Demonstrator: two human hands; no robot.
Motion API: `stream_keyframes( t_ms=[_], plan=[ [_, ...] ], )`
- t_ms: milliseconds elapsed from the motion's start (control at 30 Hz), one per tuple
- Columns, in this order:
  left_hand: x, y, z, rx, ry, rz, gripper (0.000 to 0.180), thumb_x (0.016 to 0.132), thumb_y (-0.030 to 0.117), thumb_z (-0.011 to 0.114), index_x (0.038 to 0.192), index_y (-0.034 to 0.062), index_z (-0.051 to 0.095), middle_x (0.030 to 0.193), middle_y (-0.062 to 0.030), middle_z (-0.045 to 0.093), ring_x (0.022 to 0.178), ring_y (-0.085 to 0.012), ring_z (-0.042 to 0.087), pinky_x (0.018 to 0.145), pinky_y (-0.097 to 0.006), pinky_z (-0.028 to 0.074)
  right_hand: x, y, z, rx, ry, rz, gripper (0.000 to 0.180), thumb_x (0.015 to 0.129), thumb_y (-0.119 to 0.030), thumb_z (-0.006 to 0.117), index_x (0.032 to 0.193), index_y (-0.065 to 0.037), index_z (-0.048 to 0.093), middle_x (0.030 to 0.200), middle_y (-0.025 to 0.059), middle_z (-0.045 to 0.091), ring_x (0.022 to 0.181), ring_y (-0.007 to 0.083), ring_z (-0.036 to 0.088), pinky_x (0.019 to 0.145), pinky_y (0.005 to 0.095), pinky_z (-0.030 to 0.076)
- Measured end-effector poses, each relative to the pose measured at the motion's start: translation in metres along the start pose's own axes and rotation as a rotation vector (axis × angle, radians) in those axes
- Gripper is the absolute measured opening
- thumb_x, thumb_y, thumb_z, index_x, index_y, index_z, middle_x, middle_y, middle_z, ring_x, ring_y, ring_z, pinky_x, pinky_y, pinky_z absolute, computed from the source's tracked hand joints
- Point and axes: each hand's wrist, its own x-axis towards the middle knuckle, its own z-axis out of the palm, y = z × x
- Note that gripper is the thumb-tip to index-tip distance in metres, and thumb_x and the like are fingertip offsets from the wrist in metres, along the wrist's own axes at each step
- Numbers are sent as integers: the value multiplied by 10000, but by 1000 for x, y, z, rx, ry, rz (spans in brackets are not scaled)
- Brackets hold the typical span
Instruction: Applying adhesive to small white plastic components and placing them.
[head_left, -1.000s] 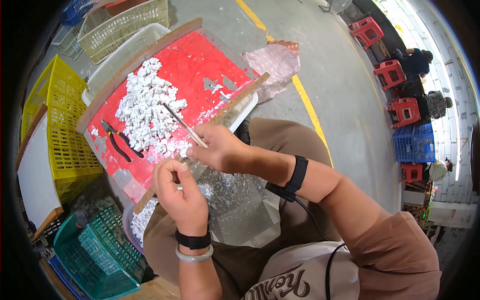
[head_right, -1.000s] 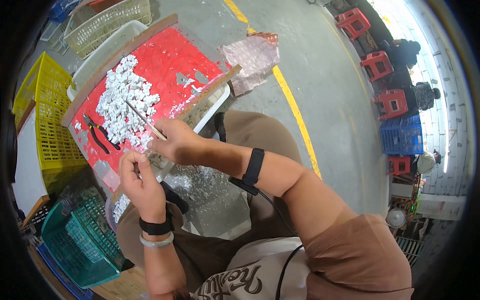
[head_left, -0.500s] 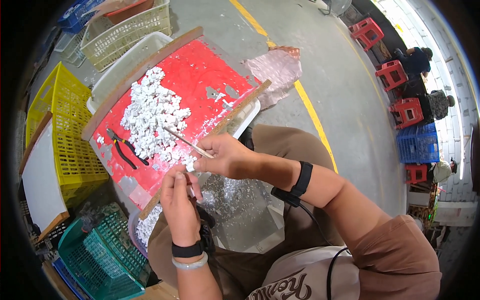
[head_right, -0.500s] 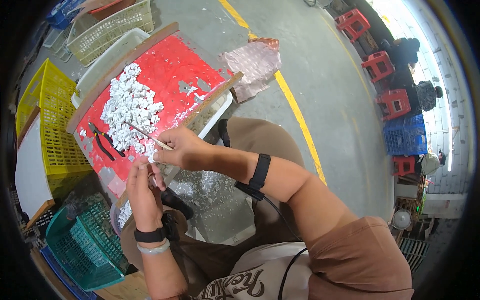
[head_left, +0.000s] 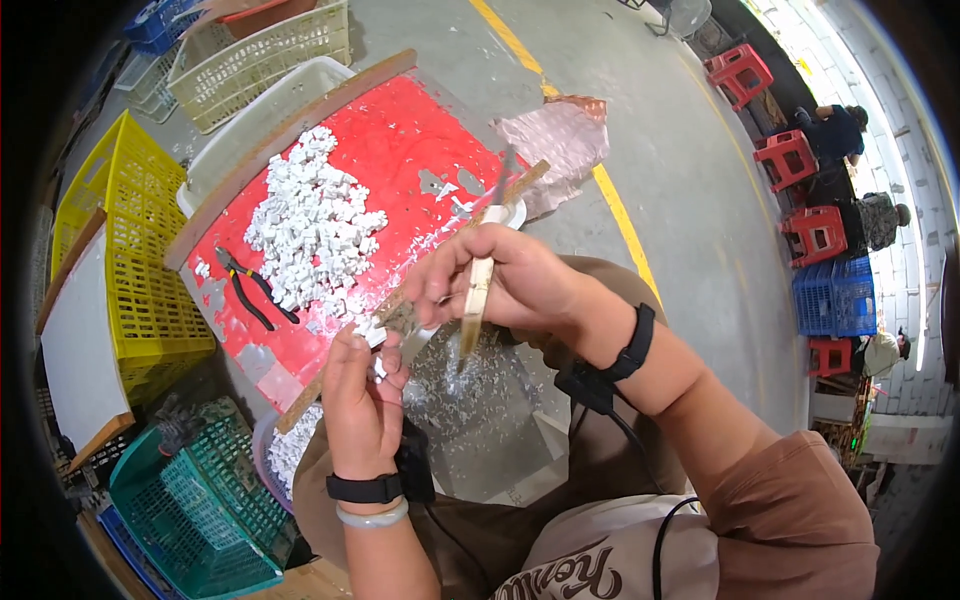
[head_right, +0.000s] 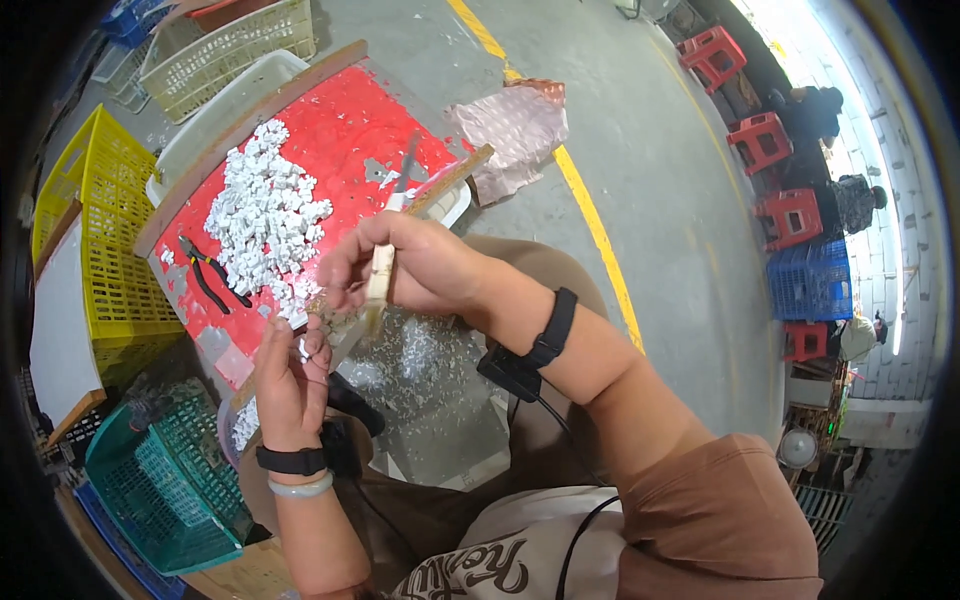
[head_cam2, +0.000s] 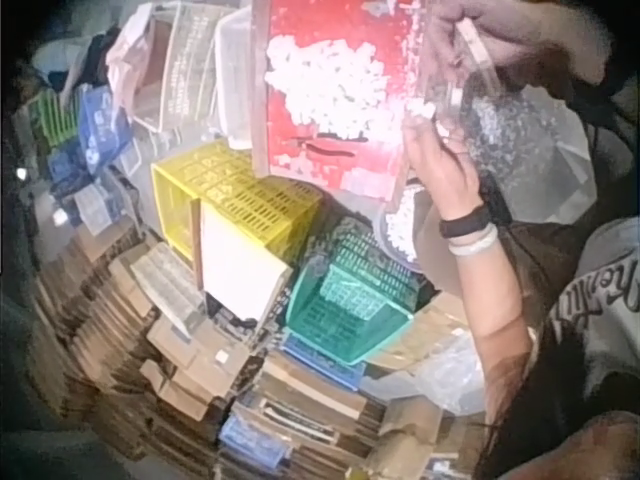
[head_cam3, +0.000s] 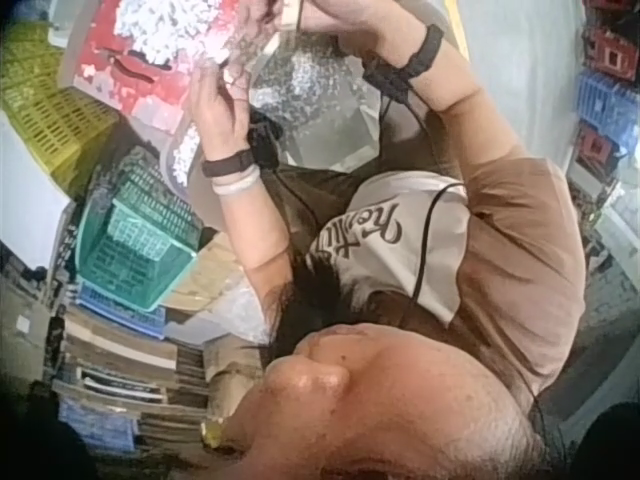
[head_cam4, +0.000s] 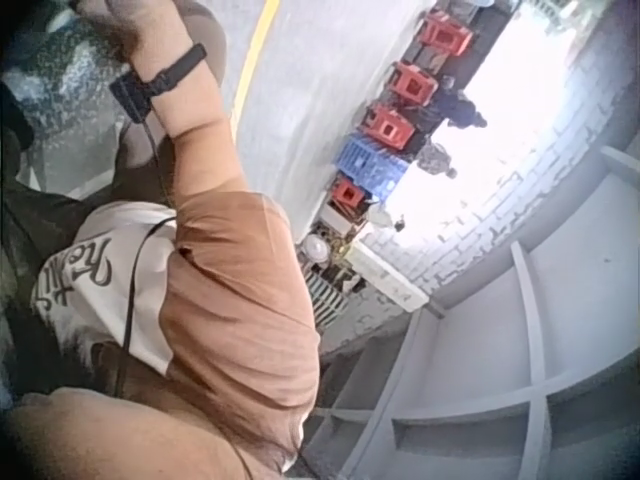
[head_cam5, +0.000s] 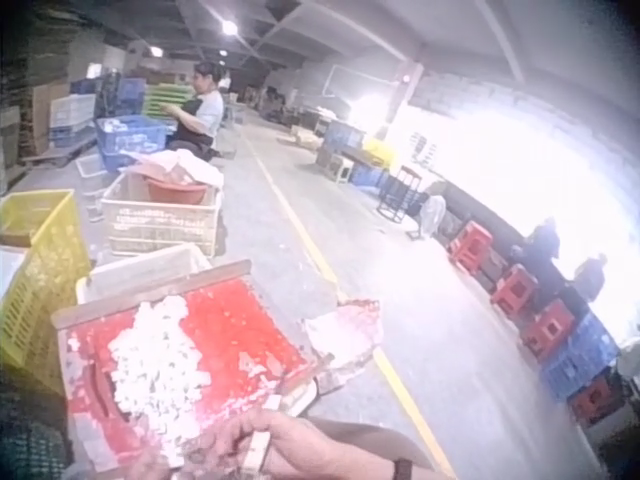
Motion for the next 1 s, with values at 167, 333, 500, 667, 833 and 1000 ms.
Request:
stream_keyframes(
  t_ms=[167,333,500,667,833,1000],
  plan=[
    [3,-3,-18,-133,-78,-46,149,964,172,474,986,31,516,864,-88,578,702,-121,498,628,-255,438,-20,-12,2,-316,73,1,436,971,-358,432,903,20,639,810,109,643,668,154,614,584,275,523],
    [4,-5,-15,-180,-34,-119,143,957,178,485,960,41,527,846,-67,567,701,-124,481,633,-254,430,-28,-3,7,-761,1,-183,228,915,-199,576,1001,-2,648,812,86,650,695,144,628,633,275,525],
    [6,-6,-14,-183,-63,-123,152,953,180,493,975,35,537,860,-67,572,715,-123,483,644,-249,431,-27,0,5,-1083,-120,-368,190,890,-84,594,1065,-21,632,815,82,647,744,135,632,665,272,511],
    [5,-6,-13,-181,-7,-128,155,950,171,500,979,24,541,848,-61,562,723,-125,487,658,-250,441,-27,20,1,-1054,-116,-511,219,863,-16,594,1081,-18,618,859,80,636,771,122,617,676,255,497],
    [6,-7,-14,-223,-1,-92,129,939,137,512,982,20,541,873,-75,584,721,-130,509,650,-252,461,-27,31,8,-1219,-155,-711,215,857,1,589,1071,2,613,892,59,624,753,95,575,670,247,483],
    [5,-10,-21,-125,30,-60,133,935,137,517,983,16,541,899,-97,597,726,-136,533,656,-246,472,-25,24,9,-935,-107,-356,150,886,-49,563,995,33,627,827,70,635,733,113,603,624,220,494]
  ],
)
